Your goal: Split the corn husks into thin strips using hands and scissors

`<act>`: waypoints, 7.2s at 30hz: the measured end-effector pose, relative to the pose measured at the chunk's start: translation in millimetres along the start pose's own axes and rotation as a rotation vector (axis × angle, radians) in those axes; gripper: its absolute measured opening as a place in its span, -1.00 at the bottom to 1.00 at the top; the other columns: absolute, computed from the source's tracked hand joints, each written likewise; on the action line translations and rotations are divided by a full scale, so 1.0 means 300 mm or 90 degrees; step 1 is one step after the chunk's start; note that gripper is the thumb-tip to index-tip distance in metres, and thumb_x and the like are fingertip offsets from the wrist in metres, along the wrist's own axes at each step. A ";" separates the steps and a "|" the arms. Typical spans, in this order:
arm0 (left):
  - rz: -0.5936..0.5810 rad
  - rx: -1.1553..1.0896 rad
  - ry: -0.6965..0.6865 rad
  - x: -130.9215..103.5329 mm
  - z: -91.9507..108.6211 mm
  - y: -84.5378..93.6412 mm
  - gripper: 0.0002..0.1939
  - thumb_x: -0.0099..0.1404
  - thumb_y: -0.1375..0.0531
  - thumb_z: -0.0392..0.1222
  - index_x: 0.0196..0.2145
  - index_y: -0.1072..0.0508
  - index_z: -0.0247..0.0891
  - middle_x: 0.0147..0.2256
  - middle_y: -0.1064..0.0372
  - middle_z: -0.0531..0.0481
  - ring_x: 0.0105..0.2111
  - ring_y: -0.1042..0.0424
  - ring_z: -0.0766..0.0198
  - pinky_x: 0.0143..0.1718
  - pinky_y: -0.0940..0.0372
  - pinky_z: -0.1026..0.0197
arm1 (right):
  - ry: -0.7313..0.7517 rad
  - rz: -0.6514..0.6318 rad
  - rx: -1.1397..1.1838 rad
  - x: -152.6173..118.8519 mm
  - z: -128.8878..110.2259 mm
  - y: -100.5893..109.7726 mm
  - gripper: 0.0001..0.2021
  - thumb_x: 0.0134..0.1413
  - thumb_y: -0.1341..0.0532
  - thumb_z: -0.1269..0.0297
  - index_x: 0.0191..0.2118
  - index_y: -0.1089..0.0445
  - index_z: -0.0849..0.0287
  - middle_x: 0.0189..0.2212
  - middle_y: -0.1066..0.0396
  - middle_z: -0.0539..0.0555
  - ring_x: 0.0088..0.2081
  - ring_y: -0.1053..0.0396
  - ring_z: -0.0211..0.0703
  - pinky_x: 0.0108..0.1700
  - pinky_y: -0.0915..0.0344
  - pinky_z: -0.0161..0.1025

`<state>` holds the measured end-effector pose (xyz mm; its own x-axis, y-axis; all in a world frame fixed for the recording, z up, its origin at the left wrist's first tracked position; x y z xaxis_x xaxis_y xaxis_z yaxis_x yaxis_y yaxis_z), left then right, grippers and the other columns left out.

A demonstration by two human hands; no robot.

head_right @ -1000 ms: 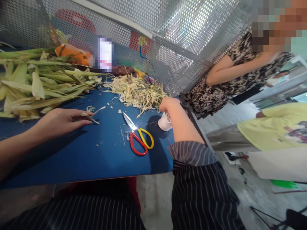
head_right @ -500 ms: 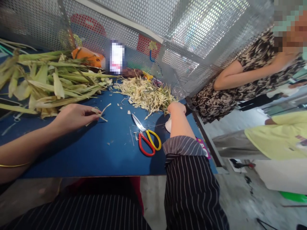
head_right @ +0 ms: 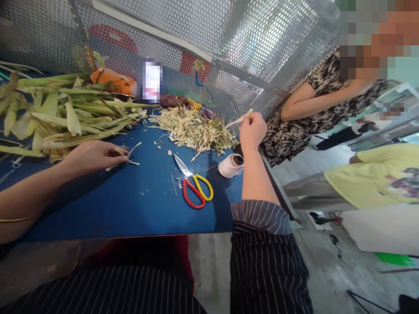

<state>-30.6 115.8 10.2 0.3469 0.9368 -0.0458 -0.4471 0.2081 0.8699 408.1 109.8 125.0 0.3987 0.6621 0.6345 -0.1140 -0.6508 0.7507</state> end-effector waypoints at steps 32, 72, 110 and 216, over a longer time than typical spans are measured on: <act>-0.049 -0.639 0.042 -0.064 0.262 -0.194 -0.74 0.09 -0.30 -0.01 -0.47 -0.43 -0.27 -0.59 -0.27 0.11 -0.63 -0.16 0.43 -0.61 -0.03 0.31 | -0.210 -0.560 0.962 -0.691 -0.528 -0.124 -0.84 -0.16 -0.37 0.21 -0.43 -0.44 0.14 -0.51 -0.37 -0.09 -0.45 -0.25 -0.33 -0.38 -0.19 -0.35; 0.140 -0.741 0.084 -0.043 0.179 -0.117 -0.77 0.03 -0.36 -0.10 -0.38 -0.55 -0.29 -0.46 -0.46 -0.01 -0.48 -0.37 0.34 -0.48 -0.24 0.29 | -0.333 0.023 0.912 -0.478 -0.258 -0.037 -0.85 -0.10 -0.28 0.33 -0.31 -0.37 0.15 -0.46 -0.37 -0.05 -0.43 -0.38 -0.31 -0.34 -0.34 -0.31; -0.045 -0.931 0.133 -0.021 0.208 -0.173 -0.68 0.01 -0.40 -0.06 -0.34 -0.54 -0.32 -0.34 -0.50 -0.10 -0.36 -0.45 0.29 -0.33 -0.34 0.27 | -0.009 -0.501 0.726 -0.666 -0.521 -0.040 -0.73 0.04 -0.24 0.10 -0.51 -0.30 0.17 -0.68 -0.08 -0.15 -0.61 0.01 -0.40 -0.54 0.01 -0.38; -0.026 -0.806 0.142 0.021 0.181 -0.268 -0.80 0.02 -0.38 -0.09 -0.52 -0.52 -0.26 -0.54 -0.34 0.05 -0.61 -0.17 0.48 -0.61 0.01 0.34 | -0.049 -0.701 0.710 -0.700 -0.295 -0.077 -0.47 -0.16 -0.39 0.13 -0.01 -0.47 0.20 -0.52 -0.38 -0.03 -0.61 -0.16 -0.38 -0.57 -0.19 -0.33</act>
<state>52.4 89.7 -33.2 0.2895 0.9244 -0.2483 -0.9493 0.2440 -0.1984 246.5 18.6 -9.3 -0.1227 0.9813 -0.1486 0.9436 0.1617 0.2891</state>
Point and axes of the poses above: each hand's wrist, its own x-axis towards the middle knuckle, its own y-axis out of the back of the hand, z = x × y, the point moved 7 cm from there along x, towards the middle knuckle
